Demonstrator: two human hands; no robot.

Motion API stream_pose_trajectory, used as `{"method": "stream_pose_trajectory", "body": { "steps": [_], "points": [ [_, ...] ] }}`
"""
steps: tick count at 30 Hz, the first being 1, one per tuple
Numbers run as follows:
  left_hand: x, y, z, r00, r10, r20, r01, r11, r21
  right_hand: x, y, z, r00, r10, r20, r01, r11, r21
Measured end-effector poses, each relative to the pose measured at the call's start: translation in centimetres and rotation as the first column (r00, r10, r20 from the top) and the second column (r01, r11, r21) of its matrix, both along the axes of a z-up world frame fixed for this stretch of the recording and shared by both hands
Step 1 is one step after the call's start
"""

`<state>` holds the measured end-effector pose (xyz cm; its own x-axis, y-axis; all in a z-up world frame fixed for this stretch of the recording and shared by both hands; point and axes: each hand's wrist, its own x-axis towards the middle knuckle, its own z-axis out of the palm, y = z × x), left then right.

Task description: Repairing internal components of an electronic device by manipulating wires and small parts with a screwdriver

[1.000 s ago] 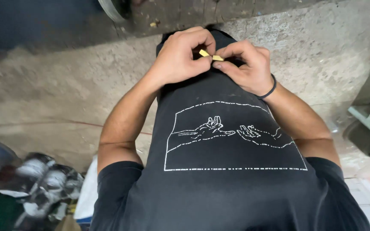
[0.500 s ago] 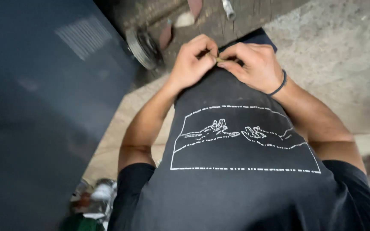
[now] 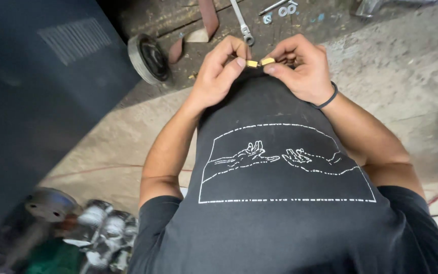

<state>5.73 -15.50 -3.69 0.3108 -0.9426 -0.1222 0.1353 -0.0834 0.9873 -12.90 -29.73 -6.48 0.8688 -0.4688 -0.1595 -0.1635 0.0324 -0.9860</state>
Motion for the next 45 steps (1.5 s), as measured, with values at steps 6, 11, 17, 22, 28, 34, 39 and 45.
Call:
{"method": "stream_pose_trajectory", "body": {
  "steps": [6,11,17,22,28,34,39,45],
  "points": [
    [-1.9,-2.2,3.0,0.938,-0.031,0.344,-0.018,0.99,0.138,-1.3,-3.0,-0.3,0.994,0.106,0.011,-0.104,0.99,-0.093],
    [-3.3,-2.7,3.8,0.81,-0.074,0.581,-0.095,0.962,0.255,-1.1,-4.4,-0.3,0.977,0.202,0.065,-0.189,0.967,-0.172],
    [-3.6,-2.2,2.9,0.825,-0.039,0.564,-0.132,0.957,0.26,-0.9,-4.1,-0.4,0.975,0.217,0.049,-0.201,0.954,-0.223],
    [-4.0,-2.0,2.1,0.783,-0.088,0.616,-0.124,0.948,0.293,-0.7,-3.1,-0.2,0.979,0.199,0.034,-0.189,0.964,-0.189],
    [-4.8,-1.5,1.3,0.514,-0.079,0.854,-0.165,0.968,0.188,-1.5,-1.9,-1.0,0.989,0.143,0.032,-0.139,0.984,-0.109],
    [-3.5,0.2,1.8,0.841,-0.053,0.538,-0.081,0.972,0.223,-1.3,-1.6,-0.2,0.979,0.2,0.028,-0.194,0.972,-0.129],
    [-3.3,1.3,1.5,0.93,0.008,0.366,-0.081,0.98,0.182,-1.3,-1.6,-0.5,0.963,0.267,0.017,-0.26,0.949,-0.18],
    [-3.1,1.5,1.4,0.935,-0.001,0.355,-0.06,0.985,0.162,-0.9,-1.9,-0.3,0.958,0.282,0.044,-0.273,0.95,-0.15]
  ]
}}
